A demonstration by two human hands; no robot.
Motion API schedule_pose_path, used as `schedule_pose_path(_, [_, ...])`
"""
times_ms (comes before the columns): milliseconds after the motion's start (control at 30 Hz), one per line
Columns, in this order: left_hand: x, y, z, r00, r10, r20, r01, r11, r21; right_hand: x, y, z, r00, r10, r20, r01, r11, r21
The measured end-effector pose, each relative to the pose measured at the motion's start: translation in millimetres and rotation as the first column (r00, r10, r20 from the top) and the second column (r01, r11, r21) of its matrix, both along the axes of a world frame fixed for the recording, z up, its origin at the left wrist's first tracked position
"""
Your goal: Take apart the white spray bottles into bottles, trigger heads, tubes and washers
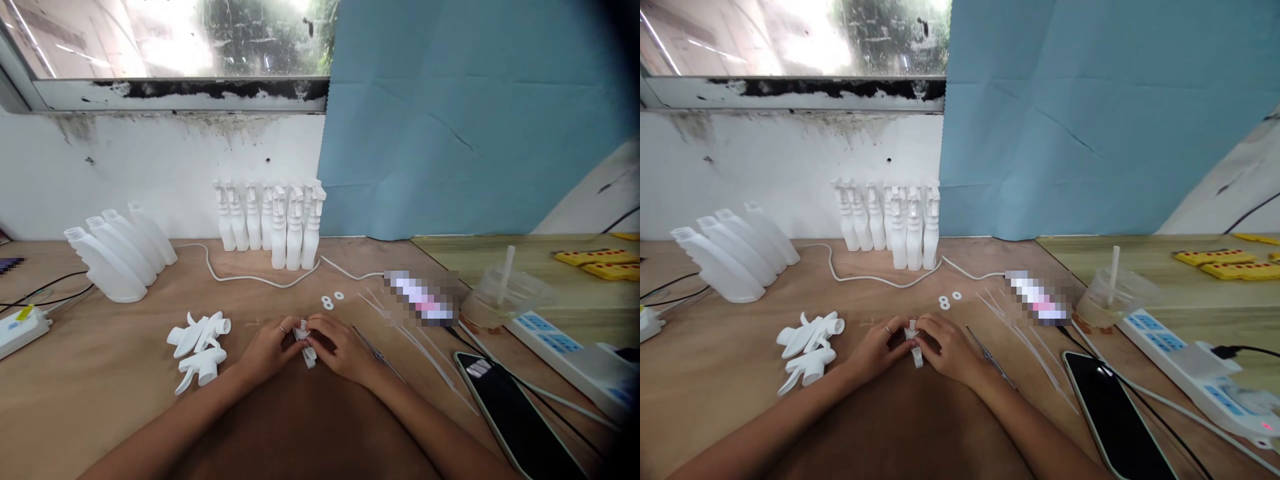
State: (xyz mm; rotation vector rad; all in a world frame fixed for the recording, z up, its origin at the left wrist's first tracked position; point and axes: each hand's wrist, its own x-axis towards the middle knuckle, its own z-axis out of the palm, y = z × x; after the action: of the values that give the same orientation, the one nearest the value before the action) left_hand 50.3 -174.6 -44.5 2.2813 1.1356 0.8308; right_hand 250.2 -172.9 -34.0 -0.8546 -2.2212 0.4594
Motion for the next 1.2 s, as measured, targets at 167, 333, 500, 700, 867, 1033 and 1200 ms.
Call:
schedule_pose_path(167, [0,2,1.5,0.999,-0.033,-0.011,0.034,0.998,0.061,0,0,2.3,0.999,-0.007,0.038,0.007,1.0,0.004])
schedule_pose_path(333, [-1,3,3.4,0.998,-0.041,-0.051,0.047,0.99,0.131,1,1,-0.3,0.996,-0.009,0.094,0.007,1.0,0.013])
schedule_pose_path(500, [-1,4,2.2,0.994,-0.035,-0.099,0.05,0.987,0.152,2,0,-0.9,0.992,-0.038,0.123,0.033,0.999,0.042])
schedule_pose_path(700, [-1,5,-0.4,0.996,-0.035,-0.082,0.046,0.991,0.127,3,2,-2.7,0.984,-0.048,0.171,0.025,0.991,0.134])
schedule_pose_path(867, [-2,5,-0.9,0.998,-0.051,-0.043,0.056,0.991,0.119,3,2,-6.6,0.98,-0.049,0.194,0.031,0.995,0.095])
schedule_pose_path(1033, [-2,3,-1.2,0.997,-0.027,-0.076,0.034,0.994,0.105,6,2,-11.5,0.987,-0.01,0.163,0.011,1.0,-0.01])
schedule_pose_path(1200, [0,2,-1.7,0.999,-0.005,-0.033,0.008,0.996,0.085,9,0,-9.6,0.983,-0.014,0.186,0.02,0.999,-0.032])
